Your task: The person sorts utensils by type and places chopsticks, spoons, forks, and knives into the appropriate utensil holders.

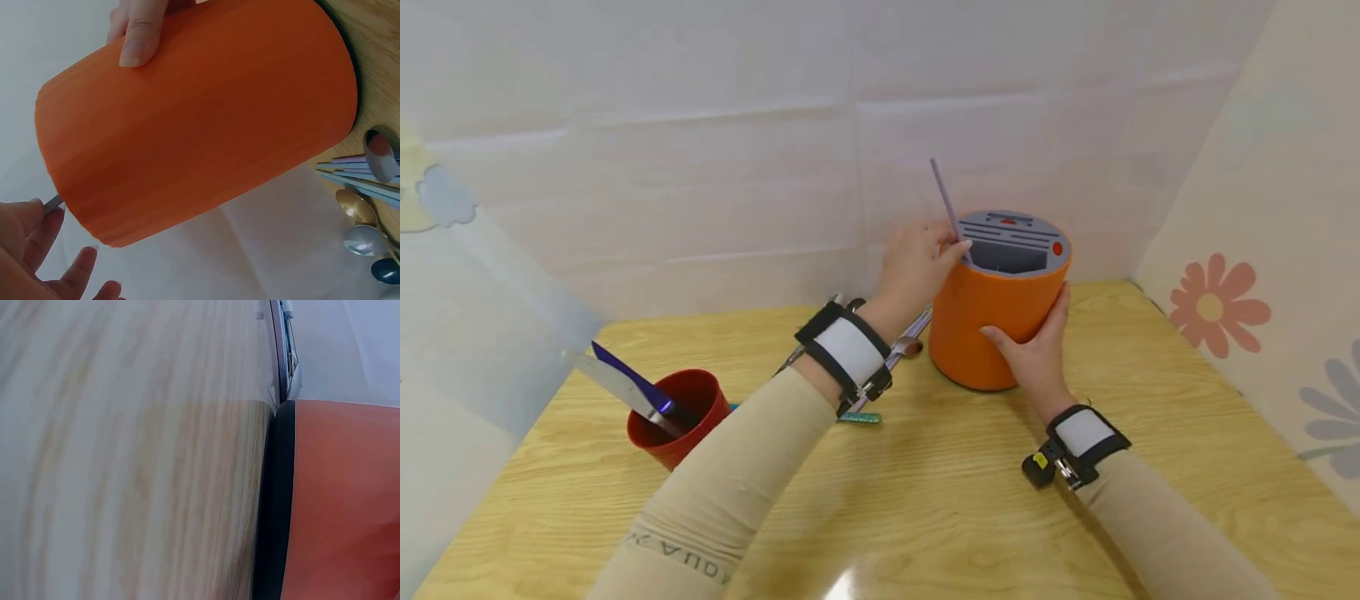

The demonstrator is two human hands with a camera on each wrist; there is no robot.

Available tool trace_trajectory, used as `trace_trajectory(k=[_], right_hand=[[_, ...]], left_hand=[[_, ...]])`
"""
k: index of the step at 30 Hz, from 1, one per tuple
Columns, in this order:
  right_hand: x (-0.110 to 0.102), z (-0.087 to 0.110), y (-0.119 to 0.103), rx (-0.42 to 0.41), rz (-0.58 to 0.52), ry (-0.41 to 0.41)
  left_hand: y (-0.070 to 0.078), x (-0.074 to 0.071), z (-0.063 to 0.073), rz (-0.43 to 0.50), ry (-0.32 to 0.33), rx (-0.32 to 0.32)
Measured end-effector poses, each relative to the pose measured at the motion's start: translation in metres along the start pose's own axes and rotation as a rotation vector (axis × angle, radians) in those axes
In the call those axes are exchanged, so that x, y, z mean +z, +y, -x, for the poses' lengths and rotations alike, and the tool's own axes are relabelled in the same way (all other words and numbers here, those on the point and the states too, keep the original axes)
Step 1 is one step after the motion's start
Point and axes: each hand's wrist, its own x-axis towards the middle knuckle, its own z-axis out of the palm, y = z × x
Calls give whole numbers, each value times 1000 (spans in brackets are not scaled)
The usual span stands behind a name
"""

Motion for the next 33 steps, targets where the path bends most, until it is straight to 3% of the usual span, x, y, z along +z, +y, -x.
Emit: trace_trajectory(k=[9, 13, 16, 18, 23, 33], right_hand=[[0, -1, 0, 8, 29, -5], [-1, -1, 1, -1, 17, -2], [-1, -3, 1, -15, -4, -4], [-1, -3, 1, -20, -12, -9], [0, -3, 0, -15, -13, -15], [0, -1, 0, 6, -9, -10]], left_hand=[[-9, 11, 5, 76, 56, -28], [-16, 13, 7, 101, 114, 11], [-25, 12, 9, 166, 118, 24], [-34, 13, 11, 254, 87, -12], [-63, 19, 20, 433, -1, -190], [-119, 44, 41, 357, -98, -369]])
